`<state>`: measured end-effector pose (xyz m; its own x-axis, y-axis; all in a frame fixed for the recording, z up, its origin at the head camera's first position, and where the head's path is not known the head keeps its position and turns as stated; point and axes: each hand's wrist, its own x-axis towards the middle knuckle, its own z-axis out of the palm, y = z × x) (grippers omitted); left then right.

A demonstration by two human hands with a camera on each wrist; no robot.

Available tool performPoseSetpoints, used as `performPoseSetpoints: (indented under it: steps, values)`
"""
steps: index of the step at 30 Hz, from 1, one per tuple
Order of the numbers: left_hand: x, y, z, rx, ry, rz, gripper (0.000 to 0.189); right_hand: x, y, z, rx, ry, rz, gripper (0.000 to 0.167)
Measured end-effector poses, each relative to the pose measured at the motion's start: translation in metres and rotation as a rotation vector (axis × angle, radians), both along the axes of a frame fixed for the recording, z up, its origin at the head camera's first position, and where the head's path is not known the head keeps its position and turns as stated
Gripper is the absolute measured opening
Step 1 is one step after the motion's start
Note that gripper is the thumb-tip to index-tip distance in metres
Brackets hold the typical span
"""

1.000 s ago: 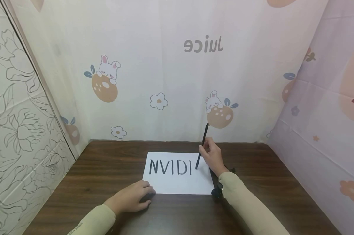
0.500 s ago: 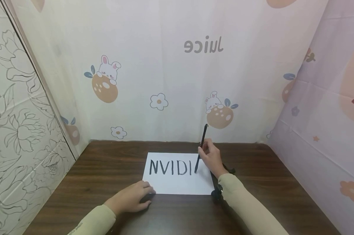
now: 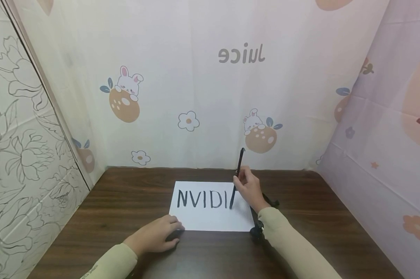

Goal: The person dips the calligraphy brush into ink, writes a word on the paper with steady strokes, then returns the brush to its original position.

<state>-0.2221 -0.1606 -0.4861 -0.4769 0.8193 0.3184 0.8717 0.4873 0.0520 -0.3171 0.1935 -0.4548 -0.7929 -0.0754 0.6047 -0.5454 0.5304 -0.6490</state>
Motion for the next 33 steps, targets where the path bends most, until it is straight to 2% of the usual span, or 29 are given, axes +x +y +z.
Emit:
performPoseSetpoints:
  steps: [10, 21, 24, 28, 33]
  values:
    - [0.001, 0.0, 0.001, 0.0, 0.002, 0.005, 0.028, 0.0, 0.001, 0.001, -0.045, -0.011, 0.016, 0.016]
    - [0.003, 0.001, 0.001, 0.001, -0.003, 0.014, 0.027, -0.004, 0.008, 0.006, -0.102, 0.062, 0.016, 0.014]
    - [0.003, 0.001, 0.001, 0.005, -0.003, 0.011, 0.027, -0.006, 0.011, 0.007, -0.098, 0.087, -0.002, 0.014]
    - [0.003, 0.001, 0.0, 0.007, -0.001, 0.008, 0.027, -0.009, 0.015, 0.01, -0.09, 0.108, -0.081, 0.013]
    - [0.002, 0.001, 0.001, -0.001, -0.008, 0.015, 0.027, -0.013, 0.02, 0.01, -0.108, 0.091, -0.163, 0.011]
